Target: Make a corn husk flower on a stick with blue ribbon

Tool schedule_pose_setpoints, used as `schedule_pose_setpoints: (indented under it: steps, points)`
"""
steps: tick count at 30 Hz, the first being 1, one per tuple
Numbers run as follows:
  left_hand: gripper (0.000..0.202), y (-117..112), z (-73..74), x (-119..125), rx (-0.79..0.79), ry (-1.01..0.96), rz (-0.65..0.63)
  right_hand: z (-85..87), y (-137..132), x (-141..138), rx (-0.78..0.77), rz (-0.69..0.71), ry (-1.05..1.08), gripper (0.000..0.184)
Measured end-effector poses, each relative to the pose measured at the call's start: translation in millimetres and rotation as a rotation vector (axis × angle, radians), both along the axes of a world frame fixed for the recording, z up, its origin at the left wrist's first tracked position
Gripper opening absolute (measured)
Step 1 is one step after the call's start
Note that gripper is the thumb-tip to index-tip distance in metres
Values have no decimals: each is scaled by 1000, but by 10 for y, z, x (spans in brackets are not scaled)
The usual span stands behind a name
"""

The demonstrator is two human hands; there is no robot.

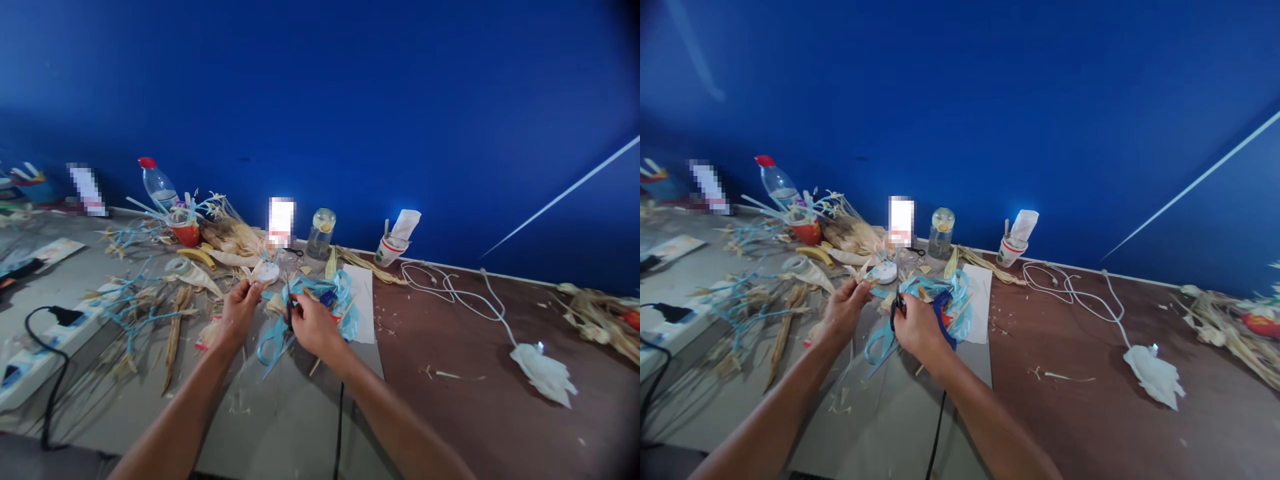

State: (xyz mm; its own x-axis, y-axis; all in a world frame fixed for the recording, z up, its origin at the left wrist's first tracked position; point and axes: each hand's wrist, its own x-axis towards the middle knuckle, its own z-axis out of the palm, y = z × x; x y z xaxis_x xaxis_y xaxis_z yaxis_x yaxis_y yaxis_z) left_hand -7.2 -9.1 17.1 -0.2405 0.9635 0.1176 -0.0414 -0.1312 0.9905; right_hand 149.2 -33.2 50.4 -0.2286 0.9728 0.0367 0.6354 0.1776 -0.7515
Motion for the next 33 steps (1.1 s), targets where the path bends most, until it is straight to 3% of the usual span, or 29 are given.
schedule_pose_setpoints:
  steps: [3,5,14,23,33]
  points:
    - [29,-14,25,19,-27,-54,2,-36,6,-37,-76,39,409,27]
    - [29,-31,42,43,-59,-108,-14,-73,-29,-78,-107,51,516,29]
    - [29,-69,23,141,-112,-253,-98,-122,-185,-185,73,35,196,28]
    - [29,-81,20,158,-101,-289,-173,-185,-163,-210,94,48,193,27]
    - [30,-82,34,175,-139,-327,-162,-265,-146,-234,105,28,212,27]
